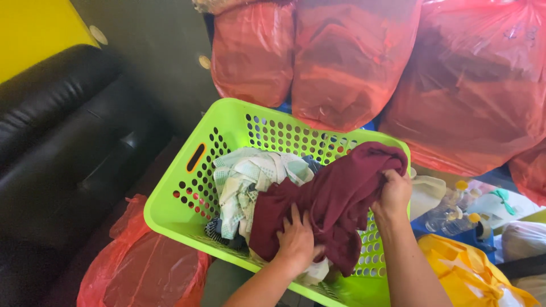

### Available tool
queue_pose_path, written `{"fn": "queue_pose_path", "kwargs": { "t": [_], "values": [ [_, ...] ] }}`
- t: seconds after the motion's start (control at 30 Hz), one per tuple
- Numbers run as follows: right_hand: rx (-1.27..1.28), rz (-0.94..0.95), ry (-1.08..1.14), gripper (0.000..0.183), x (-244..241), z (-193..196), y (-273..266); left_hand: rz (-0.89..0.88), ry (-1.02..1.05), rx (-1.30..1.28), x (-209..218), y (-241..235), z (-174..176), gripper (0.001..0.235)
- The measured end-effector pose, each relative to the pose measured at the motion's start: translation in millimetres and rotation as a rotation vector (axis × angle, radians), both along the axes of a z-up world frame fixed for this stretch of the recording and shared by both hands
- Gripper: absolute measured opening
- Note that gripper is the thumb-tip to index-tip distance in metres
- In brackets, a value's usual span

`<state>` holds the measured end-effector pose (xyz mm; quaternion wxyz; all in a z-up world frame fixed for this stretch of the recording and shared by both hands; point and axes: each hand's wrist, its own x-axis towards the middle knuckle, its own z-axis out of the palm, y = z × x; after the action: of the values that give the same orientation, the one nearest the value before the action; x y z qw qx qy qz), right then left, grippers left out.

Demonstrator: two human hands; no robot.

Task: The person folds various pieces of clothing, including a maroon shirt, a white cloth, a patterned garment, a dark green shirt, a beige shirt, a blue shirt, and a black and white patterned shirt. They fold each item by hand and place it into a green laundry basket.

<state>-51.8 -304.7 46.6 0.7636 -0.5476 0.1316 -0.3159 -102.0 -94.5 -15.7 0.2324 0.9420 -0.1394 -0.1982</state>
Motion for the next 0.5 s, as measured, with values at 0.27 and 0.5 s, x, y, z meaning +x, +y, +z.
{"fn": "queue_pose_path", "kwargs": {
  "t": [0.27, 0.5],
  "values": [
    [0.075, -0.056, -0.039, 0.031, -5, 14, -12, 0.188, -0.126, -0.829, 15, 60, 33, 0.041],
    [0.043, -0.1, -0.026, 0.03, -8, 23, -7, 0.258, -0.167, -1.03, 71, 130, 97, 0.039]
  ]
}}
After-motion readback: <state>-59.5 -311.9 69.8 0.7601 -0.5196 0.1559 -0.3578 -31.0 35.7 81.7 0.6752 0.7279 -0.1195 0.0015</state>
